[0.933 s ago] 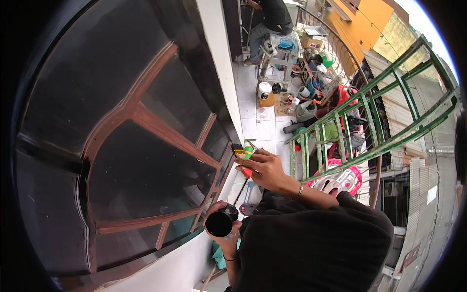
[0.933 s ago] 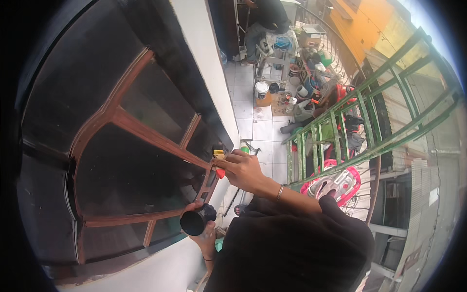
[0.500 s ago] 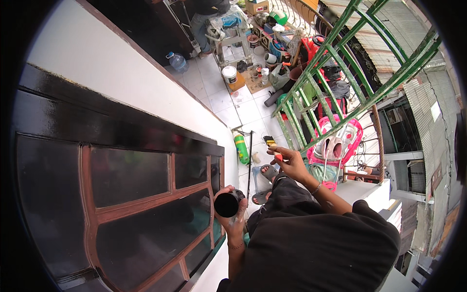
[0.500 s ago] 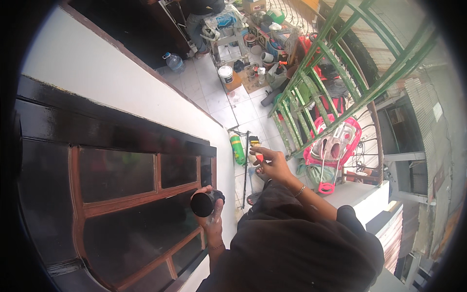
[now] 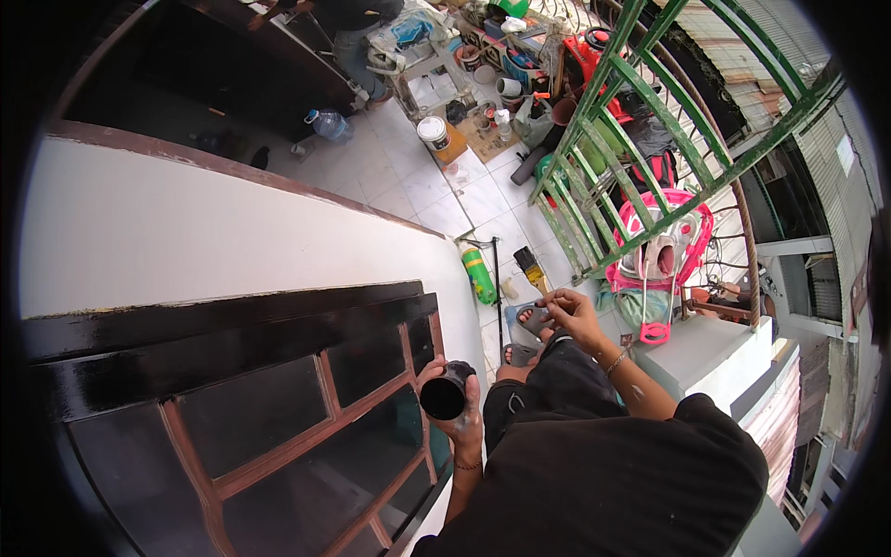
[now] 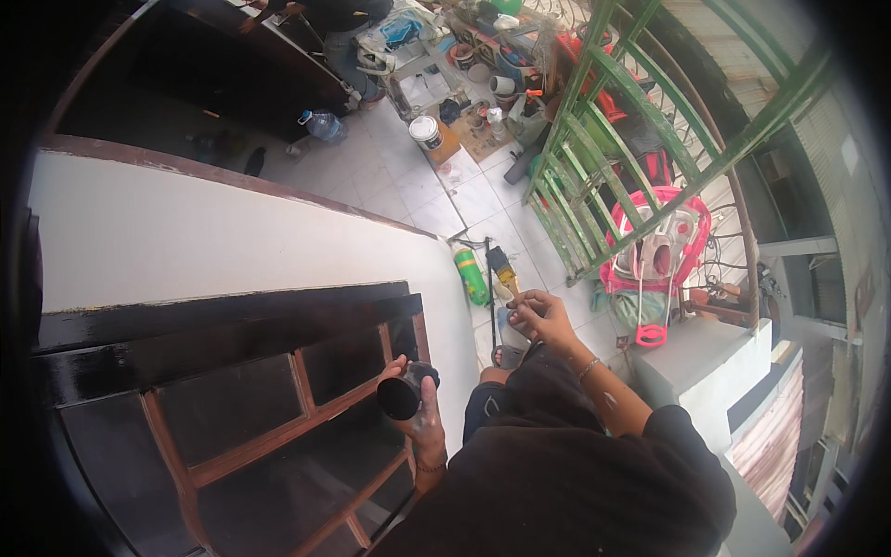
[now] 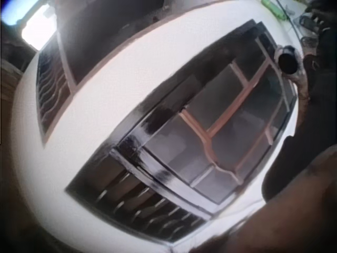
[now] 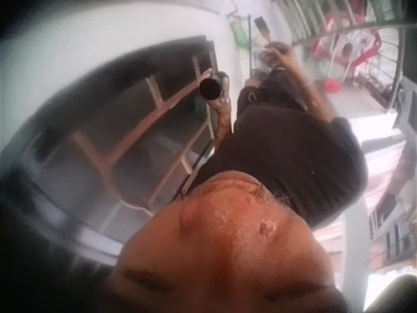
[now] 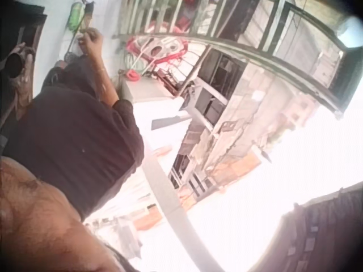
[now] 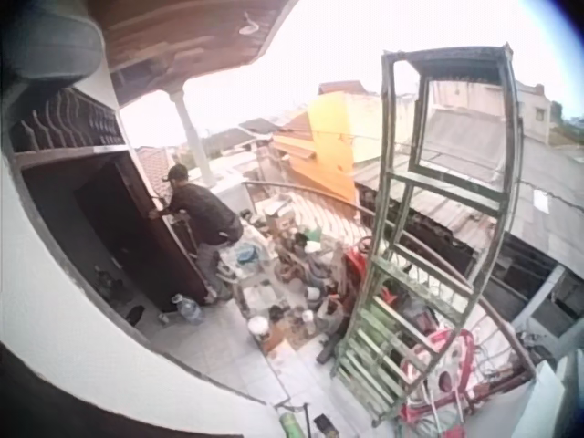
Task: The person paints a wooden window frame with black paint using a brush, then walks to a work area and cleans the brush with a knife. The person holds a paint container and brush, applies paint to the frame, and later scrapes the brush bristles on a flat surface.
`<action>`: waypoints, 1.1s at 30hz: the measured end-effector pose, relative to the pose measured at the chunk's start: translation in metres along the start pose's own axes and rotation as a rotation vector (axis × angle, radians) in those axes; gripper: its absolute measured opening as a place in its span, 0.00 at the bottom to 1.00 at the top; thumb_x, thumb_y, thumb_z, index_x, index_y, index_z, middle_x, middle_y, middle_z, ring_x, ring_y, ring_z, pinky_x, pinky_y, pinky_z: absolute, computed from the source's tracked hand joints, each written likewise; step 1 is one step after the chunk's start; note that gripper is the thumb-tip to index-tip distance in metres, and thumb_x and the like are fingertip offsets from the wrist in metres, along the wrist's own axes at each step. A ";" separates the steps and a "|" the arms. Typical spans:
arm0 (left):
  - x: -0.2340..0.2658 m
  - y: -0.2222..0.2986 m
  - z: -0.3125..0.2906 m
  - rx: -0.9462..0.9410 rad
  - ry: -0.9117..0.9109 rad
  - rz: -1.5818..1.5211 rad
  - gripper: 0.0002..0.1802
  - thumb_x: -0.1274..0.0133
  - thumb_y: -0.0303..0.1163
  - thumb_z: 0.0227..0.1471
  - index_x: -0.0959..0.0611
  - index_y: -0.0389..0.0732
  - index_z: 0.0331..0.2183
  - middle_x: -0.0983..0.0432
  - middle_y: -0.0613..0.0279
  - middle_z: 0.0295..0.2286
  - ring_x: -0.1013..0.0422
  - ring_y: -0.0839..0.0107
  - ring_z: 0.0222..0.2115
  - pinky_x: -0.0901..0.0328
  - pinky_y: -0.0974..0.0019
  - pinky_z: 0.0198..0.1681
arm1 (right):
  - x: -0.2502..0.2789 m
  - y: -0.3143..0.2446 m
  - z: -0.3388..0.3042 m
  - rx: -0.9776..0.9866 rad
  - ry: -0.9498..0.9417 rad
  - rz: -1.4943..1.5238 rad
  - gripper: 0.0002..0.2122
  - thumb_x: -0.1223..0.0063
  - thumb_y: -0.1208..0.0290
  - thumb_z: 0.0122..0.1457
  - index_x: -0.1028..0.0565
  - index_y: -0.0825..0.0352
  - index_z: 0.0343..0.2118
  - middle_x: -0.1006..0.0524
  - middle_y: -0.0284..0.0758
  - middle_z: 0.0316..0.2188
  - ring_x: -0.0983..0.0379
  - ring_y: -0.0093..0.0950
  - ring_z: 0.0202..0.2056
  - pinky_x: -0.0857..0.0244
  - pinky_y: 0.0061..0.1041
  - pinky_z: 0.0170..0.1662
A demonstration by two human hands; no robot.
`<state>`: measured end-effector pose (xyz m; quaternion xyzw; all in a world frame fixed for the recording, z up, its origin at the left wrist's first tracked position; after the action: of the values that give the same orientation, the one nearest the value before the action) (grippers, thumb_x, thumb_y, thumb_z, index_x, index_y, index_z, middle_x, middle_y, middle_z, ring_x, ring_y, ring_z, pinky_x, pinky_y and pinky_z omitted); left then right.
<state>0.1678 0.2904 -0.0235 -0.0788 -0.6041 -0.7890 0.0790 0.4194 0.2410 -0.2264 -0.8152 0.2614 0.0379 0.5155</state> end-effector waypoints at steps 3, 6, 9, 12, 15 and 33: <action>-0.009 -0.011 0.005 0.026 -0.017 0.007 0.26 0.35 0.27 0.48 0.29 0.38 0.47 0.30 0.53 0.47 0.33 0.61 0.50 0.39 0.58 0.56 | 0.022 0.018 -0.006 0.006 0.119 0.216 0.17 0.47 0.71 0.65 0.38 0.66 0.53 0.21 0.42 0.44 0.21 0.26 0.37 0.27 0.21 0.34; -0.019 -0.032 0.008 0.004 -0.026 -0.020 0.24 0.36 0.26 0.48 0.28 0.37 0.46 0.29 0.53 0.46 0.32 0.61 0.49 0.38 0.58 0.56 | 0.049 0.039 -0.015 -0.021 0.154 0.281 0.20 0.49 0.73 0.66 0.44 0.62 0.56 0.22 0.41 0.45 0.21 0.26 0.38 0.26 0.25 0.40; -0.035 -0.037 0.013 0.000 -0.097 0.011 0.22 0.38 0.25 0.48 0.27 0.36 0.45 0.28 0.53 0.44 0.30 0.60 0.48 0.37 0.57 0.55 | 0.068 0.051 -0.043 -0.079 0.247 0.321 0.18 0.49 0.70 0.66 0.40 0.65 0.56 0.22 0.37 0.44 0.22 0.25 0.38 0.27 0.23 0.40; -0.052 -0.037 0.016 -0.004 -0.163 -0.087 0.21 0.39 0.23 0.47 0.27 0.35 0.43 0.26 0.53 0.42 0.30 0.60 0.48 0.36 0.56 0.55 | 0.085 0.058 -0.073 -0.094 0.328 0.362 0.14 0.50 0.70 0.67 0.35 0.67 0.52 0.22 0.33 0.42 0.23 0.24 0.38 0.27 0.22 0.41; -0.069 -0.037 0.015 0.010 -0.256 -0.193 0.21 0.39 0.23 0.46 0.27 0.36 0.43 0.26 0.54 0.41 0.29 0.62 0.47 0.37 0.57 0.56 | 0.099 0.066 -0.101 -0.029 0.411 0.461 0.14 0.50 0.73 0.66 0.34 0.68 0.52 0.25 0.37 0.45 0.24 0.28 0.41 0.26 0.27 0.44; -0.103 -0.078 -0.005 0.108 -0.338 -0.217 0.23 0.33 0.24 0.44 0.25 0.39 0.42 0.26 0.57 0.39 0.27 0.67 0.40 0.32 0.65 0.48 | 0.095 0.083 -0.162 0.040 0.699 0.396 0.09 0.44 0.69 0.63 0.32 0.63 0.39 0.31 0.26 0.27 0.37 0.14 0.24 0.43 0.15 0.26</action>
<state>0.2506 0.3091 -0.1209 -0.1403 -0.6550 -0.7350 -0.1050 0.4286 0.0375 -0.2502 -0.7025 0.5739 -0.1483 0.3940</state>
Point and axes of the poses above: each hand's wrist, its own z-axis towards the middle knuckle, its own x-axis out of the back of the hand, y = z × x, the point moved 9 cm from there along z, towards the middle knuckle
